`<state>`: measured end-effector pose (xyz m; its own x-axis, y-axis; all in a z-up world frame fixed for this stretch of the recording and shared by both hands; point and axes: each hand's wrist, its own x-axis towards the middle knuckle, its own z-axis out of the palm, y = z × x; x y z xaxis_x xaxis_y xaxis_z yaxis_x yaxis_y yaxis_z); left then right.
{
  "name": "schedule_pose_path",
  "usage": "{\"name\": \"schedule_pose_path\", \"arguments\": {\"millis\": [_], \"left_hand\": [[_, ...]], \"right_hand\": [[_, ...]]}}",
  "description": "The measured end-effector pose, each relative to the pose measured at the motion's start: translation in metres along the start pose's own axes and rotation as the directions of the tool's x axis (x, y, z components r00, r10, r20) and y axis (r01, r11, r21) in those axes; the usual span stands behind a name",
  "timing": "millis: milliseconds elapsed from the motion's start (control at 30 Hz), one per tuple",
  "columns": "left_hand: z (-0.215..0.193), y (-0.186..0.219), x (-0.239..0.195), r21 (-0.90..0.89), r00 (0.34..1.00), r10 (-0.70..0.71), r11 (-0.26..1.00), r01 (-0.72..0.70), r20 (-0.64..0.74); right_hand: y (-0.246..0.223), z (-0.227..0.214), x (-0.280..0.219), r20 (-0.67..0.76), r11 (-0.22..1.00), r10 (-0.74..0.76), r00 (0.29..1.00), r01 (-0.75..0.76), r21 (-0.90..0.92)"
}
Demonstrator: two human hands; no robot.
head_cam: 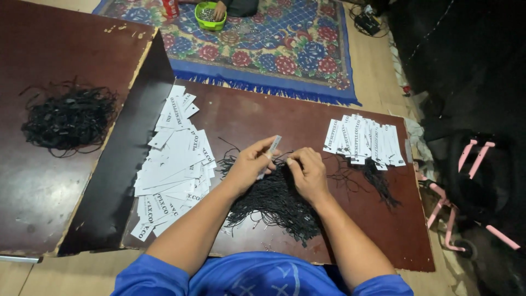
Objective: The person ties black string bundles onto white rectangular tags using both hands. They pick up a tag, wrap the string around it, and place the finished item on a pile to the right.
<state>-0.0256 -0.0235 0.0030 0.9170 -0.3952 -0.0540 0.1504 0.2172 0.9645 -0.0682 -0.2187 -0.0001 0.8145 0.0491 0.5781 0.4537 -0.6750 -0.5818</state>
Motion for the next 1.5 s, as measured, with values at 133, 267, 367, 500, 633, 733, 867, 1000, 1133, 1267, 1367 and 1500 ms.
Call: {"name": "schedule_pose_path", "arguments": {"millis": [133, 267, 367, 500, 633, 733, 867, 1000, 1133, 1267, 1367, 1500], "left_hand": [[0.008, -0.004, -0.005, -0.12, 0.997, -0.007, 0.993, 0.017, 0.081], [0.014, 0.0, -0.01, -0.146, 0.99, -0.029, 0.988, 0.05, 0.141], [0.017, 0.0, -0.012, -0.149, 0.983, -0.038, 0.987, 0.065, 0.178], [0.017, -0.001, -0.012, -0.141, 0.976, -0.029, 0.988, 0.061, 0.218], [0.017, -0.006, -0.01, -0.136, 0.975, -0.019, 0.989, 0.05, 0.221], [0.015, -0.012, -0.009, -0.152, 0.978, -0.01, 0.987, 0.043, 0.211], [0.016, -0.001, -0.014, -0.09, 0.979, -0.031, 0.995, 0.05, 0.202], [0.015, -0.011, -0.007, -0.012, 0.986, -0.052, 0.998, 0.054, 0.161], [0.012, -0.027, -0.001, 0.016, 0.991, -0.047, 0.999, 0.046, 0.121], [0.012, -0.022, -0.001, 0.078, 0.995, -0.071, 0.995, 0.066, 0.065], [0.013, -0.017, -0.003, 0.085, 0.996, -0.076, 0.994, 0.072, 0.047], [0.012, -0.02, -0.002, 0.092, 0.997, -0.068, 0.994, 0.064, 0.036]], "right_hand": [[-0.007, -0.005, 0.004, -0.04, 1.0, -0.023, 0.999, 0.023, -0.01], [-0.003, -0.006, 0.003, -0.059, 0.999, -0.027, 0.998, 0.026, -0.027], [0.0, -0.005, 0.003, -0.07, 0.999, -0.04, 0.997, 0.039, -0.02], [0.006, -0.003, 0.002, -0.077, 0.997, -0.072, 0.994, 0.07, -0.029], [0.005, -0.004, 0.002, -0.078, 0.997, -0.073, 0.994, 0.071, -0.03], [0.004, -0.004, 0.002, -0.07, 0.997, -0.076, 0.995, 0.074, -0.031], [0.006, -0.004, 0.002, -0.043, 0.993, -0.093, 0.995, 0.09, -0.077], [0.009, -0.004, 0.002, -0.021, 0.978, -0.16, 0.987, 0.156, -0.14], [-0.002, -0.007, 0.005, 0.009, 0.977, -0.179, 0.984, 0.179, -0.117], [-0.005, -0.008, 0.006, 0.086, 0.975, -0.216, 0.973, 0.219, -0.028], [-0.009, -0.009, 0.006, 0.107, 0.977, -0.213, 0.971, 0.211, 0.032], [-0.005, -0.008, 0.005, 0.121, 0.976, -0.215, 0.969, 0.208, 0.068]]}}
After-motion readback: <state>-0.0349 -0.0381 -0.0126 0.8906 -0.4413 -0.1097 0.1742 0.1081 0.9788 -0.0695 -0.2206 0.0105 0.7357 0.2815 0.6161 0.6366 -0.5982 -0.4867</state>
